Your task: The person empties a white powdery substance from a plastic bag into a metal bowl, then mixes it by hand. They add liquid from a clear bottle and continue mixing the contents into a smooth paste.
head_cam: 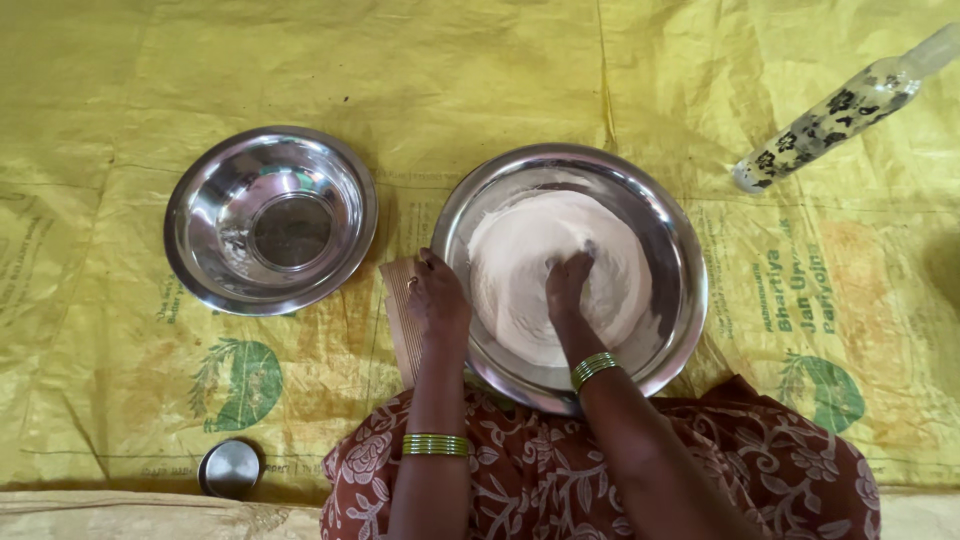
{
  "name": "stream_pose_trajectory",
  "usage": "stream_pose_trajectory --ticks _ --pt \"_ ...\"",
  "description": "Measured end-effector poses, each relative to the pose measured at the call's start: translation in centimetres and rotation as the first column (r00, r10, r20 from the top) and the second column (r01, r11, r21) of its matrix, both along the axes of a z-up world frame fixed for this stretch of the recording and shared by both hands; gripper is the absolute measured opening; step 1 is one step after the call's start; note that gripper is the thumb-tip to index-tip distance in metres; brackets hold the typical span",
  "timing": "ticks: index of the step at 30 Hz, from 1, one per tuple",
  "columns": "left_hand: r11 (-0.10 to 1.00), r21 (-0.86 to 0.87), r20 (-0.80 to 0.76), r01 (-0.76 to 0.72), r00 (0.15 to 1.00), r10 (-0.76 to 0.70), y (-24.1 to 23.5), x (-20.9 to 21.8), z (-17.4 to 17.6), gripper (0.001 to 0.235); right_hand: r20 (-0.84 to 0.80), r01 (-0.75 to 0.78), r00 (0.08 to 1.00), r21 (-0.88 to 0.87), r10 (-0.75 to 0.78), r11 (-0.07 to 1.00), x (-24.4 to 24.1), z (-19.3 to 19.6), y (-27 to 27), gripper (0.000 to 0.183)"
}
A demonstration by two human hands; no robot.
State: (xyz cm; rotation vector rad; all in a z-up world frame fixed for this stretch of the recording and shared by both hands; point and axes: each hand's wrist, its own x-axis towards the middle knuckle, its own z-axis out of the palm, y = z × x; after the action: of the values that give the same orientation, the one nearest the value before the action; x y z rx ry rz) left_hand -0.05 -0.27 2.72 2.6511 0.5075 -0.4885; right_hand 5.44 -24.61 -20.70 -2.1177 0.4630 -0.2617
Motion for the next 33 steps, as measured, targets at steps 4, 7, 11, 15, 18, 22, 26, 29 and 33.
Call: stream_pose_trajectory --ticks 4,7,11,15,18,22,26,29,33 --pt "1.0 0.012 0.051 0.004 0.999 -0.005 -0.1 -0.1 -0.4 0.082 0.074 -0.286 0.958 0.227 0.276 0.931 0.4 1.1 -1.0 0.076" --pt "1.0 0.031 0.077 0.004 0.997 -0.007 -0.3 -0.3 -0.1 0.08 0.023 -0.366 0.922 0.369 0.386 0.854 0.9 1.9 -1.3 0.065" --pt "1.0 -0.005 0.029 -0.031 0.999 0.031 -0.6 -0.2 0.9 0.083 -0.009 -0.59 0.804 0.119 0.595 0.799 1.4 3.3 -1.0 0.044" --pt "0.998 -0.035 0.014 -0.045 0.999 0.045 -0.6 -0.2 1.5 0.085 -0.197 -0.724 0.607 0.262 0.77 0.638 1.4 6.2 -0.3 0.029" --pt "0.998 -0.03 0.086 -0.051 0.995 0.054 -0.5 -0.2 1.2 0.081 -0.395 -0.948 0.316 -0.095 0.862 0.304 0.6 9.0 -0.5 0.026" --pt "0.999 -0.021 0.075 -0.039 0.996 0.041 -0.4 -0.3 0.2 0.084 -0.695 -0.944 -0.043 -0.207 0.718 -0.256 -0.1 13.4 -3.3 0.024" --pt "0.999 -0.013 0.068 -0.036 0.997 0.037 -0.3 -0.2 -0.4 0.086 -0.874 -0.92 0.029 -0.213 0.486 -0.328 0.7 20.2 -6.1 0.018" --pt "0.995 -0.018 0.045 -0.094 0.994 0.095 -0.1 0.2 -0.3 0.082 -0.781 -0.933 0.166 -0.322 0.602 -0.161 1.3 27.2 -7.3 0.015" --pt "0.994 0.001 0.078 -0.109 0.991 0.109 0.0 0.0 0.4 0.097 -0.385 -0.782 0.535 -0.563 0.752 0.268 -1.5 33.6 -6.9 0.008"
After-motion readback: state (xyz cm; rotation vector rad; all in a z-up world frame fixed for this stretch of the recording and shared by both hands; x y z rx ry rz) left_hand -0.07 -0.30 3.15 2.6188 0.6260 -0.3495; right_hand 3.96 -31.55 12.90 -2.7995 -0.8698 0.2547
